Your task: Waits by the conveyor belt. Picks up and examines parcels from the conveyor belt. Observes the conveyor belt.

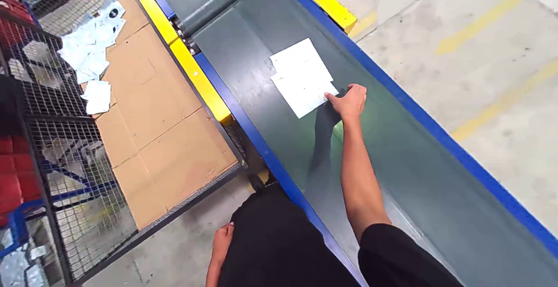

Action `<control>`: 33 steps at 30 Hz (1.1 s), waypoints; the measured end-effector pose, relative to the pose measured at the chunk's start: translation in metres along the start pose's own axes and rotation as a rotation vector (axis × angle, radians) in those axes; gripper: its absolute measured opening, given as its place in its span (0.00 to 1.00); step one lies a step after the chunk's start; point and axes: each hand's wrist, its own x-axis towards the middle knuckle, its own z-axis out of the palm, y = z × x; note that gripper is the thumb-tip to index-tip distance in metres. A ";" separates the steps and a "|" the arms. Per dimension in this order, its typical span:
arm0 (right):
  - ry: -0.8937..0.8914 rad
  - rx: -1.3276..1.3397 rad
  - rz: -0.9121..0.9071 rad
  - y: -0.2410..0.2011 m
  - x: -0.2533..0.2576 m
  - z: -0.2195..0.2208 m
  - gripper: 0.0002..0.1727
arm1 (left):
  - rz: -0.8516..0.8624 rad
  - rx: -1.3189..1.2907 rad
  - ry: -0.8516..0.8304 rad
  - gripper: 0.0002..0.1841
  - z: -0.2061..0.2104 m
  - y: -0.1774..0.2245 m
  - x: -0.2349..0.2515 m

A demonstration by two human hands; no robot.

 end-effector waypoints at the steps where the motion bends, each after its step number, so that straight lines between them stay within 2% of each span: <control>1: 0.000 0.001 -0.071 0.005 0.002 0.004 0.56 | 0.015 0.120 0.032 0.23 0.002 0.005 -0.001; 4: 0.012 -0.054 -0.237 0.009 0.010 0.019 0.63 | 0.095 0.297 0.102 0.23 -0.005 0.021 -0.002; 6: 0.022 -0.113 -0.243 0.006 0.010 0.024 0.64 | 0.175 0.321 0.144 0.23 -0.013 0.032 -0.001; 9: 0.002 -0.143 -0.142 0.009 -0.002 0.019 0.64 | 0.304 0.302 0.224 0.21 -0.023 0.050 0.009; 13: -0.124 -0.085 0.046 0.021 -0.027 0.006 0.66 | 0.497 0.210 0.254 0.16 -0.027 0.088 0.021; 15: -0.199 -0.083 0.068 0.023 -0.043 0.001 0.61 | 0.593 0.126 0.218 0.16 -0.023 0.112 0.025; 18: -0.298 0.001 -0.039 0.034 -0.078 0.005 0.45 | 0.678 -0.039 0.076 0.16 -0.017 0.155 0.025; 20: -0.330 0.181 -0.147 0.050 -0.107 0.020 0.33 | 0.698 -0.156 -0.012 0.19 -0.014 0.184 0.027; 22: -0.386 0.476 -0.190 0.066 -0.142 0.039 0.23 | 0.718 -0.239 -0.021 0.26 -0.011 0.202 0.030; 25: -0.471 0.825 -0.103 0.081 -0.188 0.044 0.19 | 0.696 -0.367 0.030 0.42 -0.011 0.221 0.043; 29: -0.502 0.970 0.037 0.082 -0.238 0.045 0.18 | 0.542 -0.641 -0.029 0.57 -0.015 0.235 0.057; 31: -0.502 1.017 0.091 0.074 -0.255 0.051 0.18 | 0.459 -0.757 -0.103 0.56 -0.022 0.246 0.054; 33: -0.508 1.046 0.123 0.063 -0.265 0.059 0.19 | 0.412 -0.840 -0.232 0.47 -0.034 0.254 0.052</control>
